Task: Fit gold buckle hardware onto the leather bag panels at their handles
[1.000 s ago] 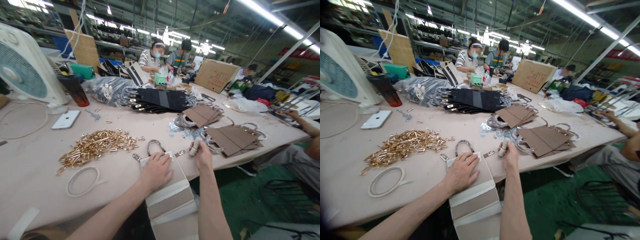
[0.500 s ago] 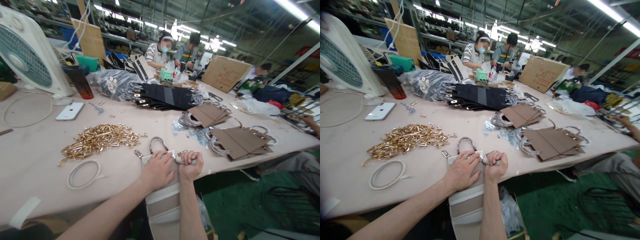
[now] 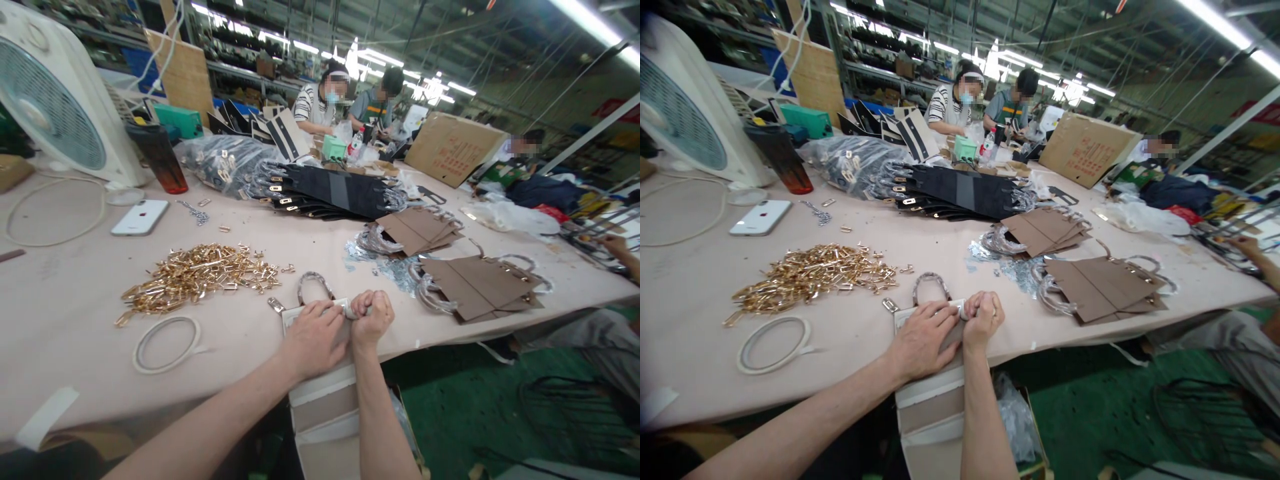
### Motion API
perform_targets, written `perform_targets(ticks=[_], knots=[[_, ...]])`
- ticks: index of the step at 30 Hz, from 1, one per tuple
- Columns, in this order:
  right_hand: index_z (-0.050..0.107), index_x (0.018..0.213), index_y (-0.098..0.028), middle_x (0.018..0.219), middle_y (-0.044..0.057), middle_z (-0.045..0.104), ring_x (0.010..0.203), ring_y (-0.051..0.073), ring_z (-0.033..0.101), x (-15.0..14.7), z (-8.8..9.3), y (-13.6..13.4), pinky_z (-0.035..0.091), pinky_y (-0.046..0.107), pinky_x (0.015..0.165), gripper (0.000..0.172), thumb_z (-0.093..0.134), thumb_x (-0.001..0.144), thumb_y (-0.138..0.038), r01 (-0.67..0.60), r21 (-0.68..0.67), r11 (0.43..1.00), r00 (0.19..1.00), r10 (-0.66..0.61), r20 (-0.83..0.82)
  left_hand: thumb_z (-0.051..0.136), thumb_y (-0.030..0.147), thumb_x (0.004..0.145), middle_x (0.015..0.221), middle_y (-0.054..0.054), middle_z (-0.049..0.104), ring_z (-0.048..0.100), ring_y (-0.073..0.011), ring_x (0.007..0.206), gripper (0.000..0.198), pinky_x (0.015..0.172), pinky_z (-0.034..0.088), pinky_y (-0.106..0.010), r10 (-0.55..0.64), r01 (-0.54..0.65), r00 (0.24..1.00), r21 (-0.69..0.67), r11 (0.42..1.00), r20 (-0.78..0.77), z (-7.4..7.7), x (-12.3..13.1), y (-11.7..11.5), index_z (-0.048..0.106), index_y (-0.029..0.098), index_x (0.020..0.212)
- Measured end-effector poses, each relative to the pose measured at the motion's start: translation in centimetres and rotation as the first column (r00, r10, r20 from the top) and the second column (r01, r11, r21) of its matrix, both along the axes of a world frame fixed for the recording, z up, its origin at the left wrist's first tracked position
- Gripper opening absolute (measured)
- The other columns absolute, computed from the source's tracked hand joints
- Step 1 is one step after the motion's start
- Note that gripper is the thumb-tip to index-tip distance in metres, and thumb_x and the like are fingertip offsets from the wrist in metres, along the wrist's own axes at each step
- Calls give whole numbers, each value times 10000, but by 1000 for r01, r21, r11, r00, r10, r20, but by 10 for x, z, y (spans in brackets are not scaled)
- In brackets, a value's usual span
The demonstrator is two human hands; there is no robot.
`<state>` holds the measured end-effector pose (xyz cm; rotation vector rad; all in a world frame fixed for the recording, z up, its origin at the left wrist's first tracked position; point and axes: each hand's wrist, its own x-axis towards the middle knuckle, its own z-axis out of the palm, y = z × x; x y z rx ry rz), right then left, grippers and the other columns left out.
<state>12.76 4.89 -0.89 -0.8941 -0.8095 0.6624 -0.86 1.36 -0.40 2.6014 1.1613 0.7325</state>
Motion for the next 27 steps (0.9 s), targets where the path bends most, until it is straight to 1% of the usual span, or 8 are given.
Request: perform_targets(ticks=[5,9,12,15,17,19,22,27], knots=[[439,596,-238,482,-78,407,419,98,365,-2,11,18,314,248,441,439,549,971,-438,-40,-211,977,964,93,249,637,390,940,1240,-119,688,546,-311,1288,307,1142,414,-506,15,-15,1000,20,1000,-2,0,0,0,658,199,1179],[446,587,-235,470,-73,435,442,102,399,-6,16,23,341,250,472,452,558,973,-444,-15,-253,967,917,114,383,612,373,957,1229,-120,684,556,-313,1266,301,1137,416,-507,16,-16,1000,33,999,-13,1,-1,-1,655,195,1195],[437,591,-234,467,-78,416,424,97,386,-6,15,20,330,246,450,465,563,969,-474,-2,-235,972,949,76,306,623,379,955,1276,-115,665,553,-309,1263,340,1131,422,-497,4,-4,1000,32,999,-12,5,-2,-1,640,201,1245],[426,616,-233,484,-88,393,394,82,343,2,13,17,302,232,413,446,563,959,-484,-74,-209,975,992,94,84,635,362,950,1329,-95,641,541,-303,1274,322,1110,435,-492,-5,5,1000,36,999,-14,6,-3,-3,647,241,1249],[425,651,-232,501,-97,390,389,72,325,10,15,17,314,218,415,411,567,950,-476,-116,-162,980,992,108,-62,638,366,949,1354,-87,626,526,-309,1293,289,1112,428,-503,-2,3,1000,42,999,-22,4,-4,-3,669,260,1216],[427,676,-229,512,-103,393,387,64,319,16,18,21,322,207,420,386,580,941,-465,-123,-114,986,984,106,-145,646,383,946,1374,-85,617,510,-316,1313,274,1120,418,-517,2,-1,1000,48,999,-29,2,-4,-3,687,266,1190],[432,680,-225,509,-107,400,375,53,311,20,24,33,299,197,409,384,610,922,-463,-163,-112,980,980,148,-132,648,393,947,1393,-81,608,493,-319,1333,265,1130,409,-521,-1,4,999,56,998,-43,-1,-4,-2,698,268,1175],[446,662,-225,482,-106,400,367,54,301,10,22,50,272,195,386,396,639,886,-487,-291,-232,928,957,283,-68,611,396,975,1360,-83,620,498,-319,1324,259,1117,422,-514,1,3,999,66,998,-50,0,-3,-2,701,259,1176]])
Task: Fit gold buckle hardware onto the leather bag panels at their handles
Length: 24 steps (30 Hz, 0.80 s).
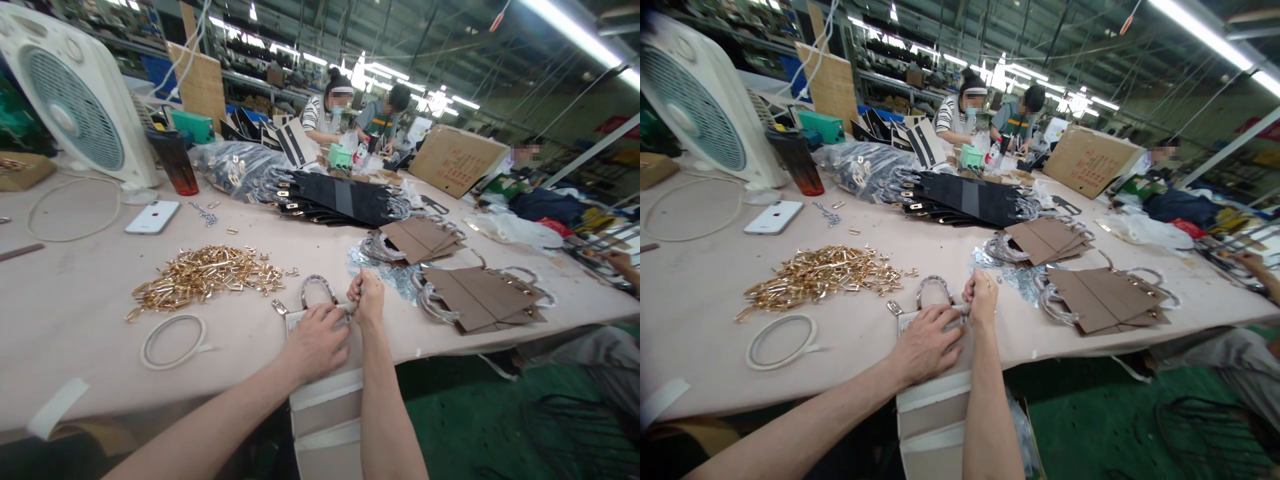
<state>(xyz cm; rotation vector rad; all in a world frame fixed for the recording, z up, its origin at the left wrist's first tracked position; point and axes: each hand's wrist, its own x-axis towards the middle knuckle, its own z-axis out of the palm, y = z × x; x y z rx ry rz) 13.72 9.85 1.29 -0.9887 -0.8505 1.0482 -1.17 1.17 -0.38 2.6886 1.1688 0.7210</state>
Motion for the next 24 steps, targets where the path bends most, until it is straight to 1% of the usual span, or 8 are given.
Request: perform_targets(ticks=[3,9,11,15,17,19,21,24], knots=[[454,635,-227,463,-105,381,355,60,292,-6,-4,1,252,204,368,394,618,889,-480,8,-6,1000,999,-8,45,605,389,979,1321,-89,629,512,-314,1300,251,1110,430,-509,3,-3,1000,5,1000,4,2,0,0,703,250,1163],[454,561,-220,434,-78,402,366,73,349,-11,-8,-9,278,228,388,462,617,918,-465,-55,22,998,945,45,324,622,384,958,1261,-113,631,537,-313,1255,220,1092,448,-500,13,-13,1000,19,1000,-2,-1,1,2,709,213,1067],[456,572,-218,450,-79,400,379,72,348,-10,-9,-14,280,228,399,462,624,925,-464,-33,47,998,955,18,296,614,385,963,1236,-113,636,542,-313,1250,217,1093,448,-496,11,-11,1000,25,1000,4,-3,0,2,707,211,1054],[481,640,-212,517,-78,435,389,67,350,-3,3,-25,270,220,405,398,618,944,-429,18,120,993,998,-25,59,634,410,949,1254,-122,630,538,-323,1267,275,1120,430,-503,14,-15,1000,25,1000,15,-4,-1,1,689,195,1112],[480,654,-210,531,-80,433,385,61,336,0,13,-32,274,216,411,385,591,967,-404,50,209,977,998,-41,-51,656,418,931,1285,-130,620,534,-328,1273,314,1134,422,-506,13,-13,1000,21,1000,17,-4,-2,1,677,186,1140],[464,643,-212,521,-84,408,383,61,313,0,19,-37,286,217,419,405,552,992,-398,95,330,939,992,-60,-115,650,411,933,1301,-132,613,533,-326,1274,315,1136,420,-505,7,-7,1000,22,1000,19,-3,-2,0,671,185,1152],[450,627,-215,505,-85,386,387,67,308,-3,18,-39,282,218,416,427,538,999,-406,107,392,914,992,-73,-101,637,400,942,1280,-131,616,538,-324,1262,291,1124,429,-505,4,-5,1000,23,1000,23,-3,-2,1,673,190,1140],[448,614,-216,493,-81,390,395,71,316,-9,2,-37,251,212,398,440,572,987,-414,15,269,963,998,-32,57,637,393,942,1223,-128,627,554,-320,1231,271,1106,443,-500,15,-16,999,21,1000,35,-3,-1,1,679,191,1117]])
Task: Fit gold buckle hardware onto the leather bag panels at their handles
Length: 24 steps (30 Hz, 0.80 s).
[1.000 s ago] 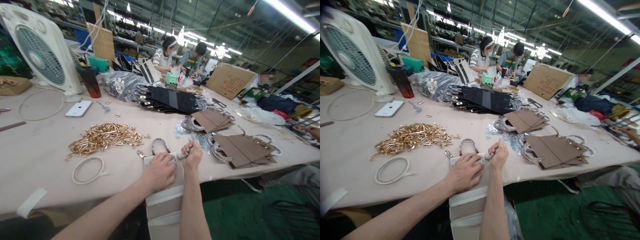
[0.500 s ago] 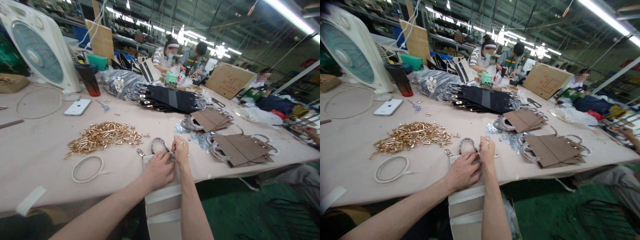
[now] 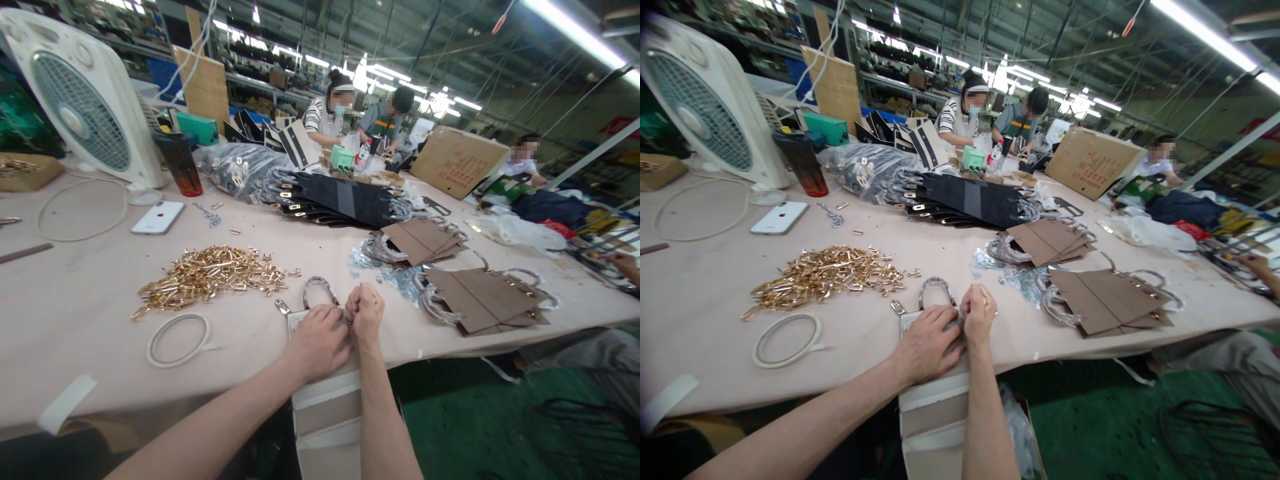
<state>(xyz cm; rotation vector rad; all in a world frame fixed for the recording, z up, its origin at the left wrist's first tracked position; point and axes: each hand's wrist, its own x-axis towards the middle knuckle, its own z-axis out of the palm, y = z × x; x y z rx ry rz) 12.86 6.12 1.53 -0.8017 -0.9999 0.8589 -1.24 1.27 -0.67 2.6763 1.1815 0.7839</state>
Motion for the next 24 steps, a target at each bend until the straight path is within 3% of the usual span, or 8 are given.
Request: perform_targets(ticks=[3,9,14,18,21,24], knots=[[451,618,-215,493,-80,396,394,70,318,-2,-7,2,245,211,391,442,567,996,-414,-20,-97,995,997,27,74,652,404,932,1200,-128,627,555,-326,1225,273,1100,448,-501,2,-2,1000,3,1000,1,0,0,0,683,187,1094],[444,621,-221,502,-82,366,407,79,334,-2,14,-5,296,219,412,409,552,993,-351,67,168,983,997,-59,-47,638,392,935,1236,-134,622,551,-328,1241,266,1107,448,-514,-1,1,1000,3,1000,10,1,-2,-1,678,191,1106],[446,603,-218,478,-77,396,385,74,329,3,-13,-1,265,216,387,439,571,986,-391,21,-66,998,999,-19,43,674,366,909,1208,-138,655,572,-326,1234,256,1113,457,-499,-15,14,999,20,1000,48,-1,0,0,673,178,1083],[453,625,-214,491,-85,392,386,68,322,10,-30,-1,278,204,402,432,565,980,-433,46,-60,997,989,-54,-137,676,330,913,1315,-144,646,538,-324,1327,339,1150,431,-489,48,-54,993,54,997,110,-5,-2,-4,649,169,1211],[428,637,-217,495,-100,365,375,58,282,15,-27,-3,285,199,415,435,564,970,-462,63,-50,997,950,-75,-304,654,308,943,1366,-130,644,510,-328,1369,377,1169,394,-527,174,-187,970,65,980,170,-6,-10,-9,621,187,1299],[413,645,-219,492,-112,339,370,54,241,20,-22,-5,271,198,416,433,585,953,-469,46,-65,997,912,-69,-404,692,326,940,1305,-104,677,571,-311,1281,334,1101,442,-512,244,-245,947,-19,969,210,-7,-20,-12,655,213,1252]])
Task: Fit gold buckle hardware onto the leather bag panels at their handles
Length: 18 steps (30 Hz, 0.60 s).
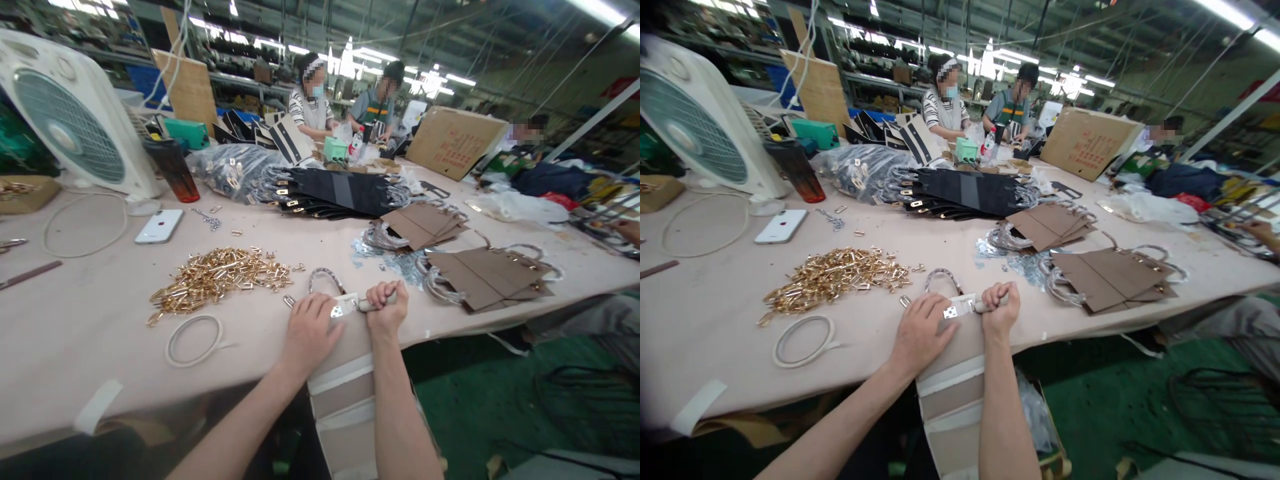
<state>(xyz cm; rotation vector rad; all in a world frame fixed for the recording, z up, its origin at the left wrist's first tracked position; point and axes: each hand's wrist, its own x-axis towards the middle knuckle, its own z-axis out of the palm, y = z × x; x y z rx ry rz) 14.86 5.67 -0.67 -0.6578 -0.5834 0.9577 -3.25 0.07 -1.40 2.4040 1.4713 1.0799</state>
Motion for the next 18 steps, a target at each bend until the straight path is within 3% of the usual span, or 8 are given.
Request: perform_targets(ticks=[6,11,14,18], knots=[[384,643,-219,493,-112,314,371,59,200,2,12,-11,255,209,421,431,553,964,-452,48,97,994,997,-42,-67,770,339,899,1242,-65,695,620,-276,1190,304,1029,487,-472,-30,38,995,-91,995,92,-3,-8,5,724,271,1191],[416,640,-218,490,-96,323,375,70,225,-20,23,-29,269,224,438,431,494,1007,-429,-32,206,978,997,15,80,692,317,957,1212,-63,702,622,-263,1152,221,992,500,-466,-24,38,992,-115,993,128,-3,-7,6,748,268,1165],[437,639,-220,493,-90,332,379,77,254,-36,20,-33,282,232,442,425,496,1008,-422,-104,209,972,985,72,159,645,266,982,1207,-59,702,612,-254,1143,213,982,507,-451,-33,51,989,-121,991,145,-3,-8,7,752,275,1167],[447,650,-226,495,-86,337,392,91,289,-49,8,-32,296,234,441,411,502,1007,-422,-110,202,973,976,68,207,624,277,991,1182,-67,700,612,-251,1119,207,986,515,-446,-50,69,986,-123,990,157,-4,-8,9,757,257,1148]])
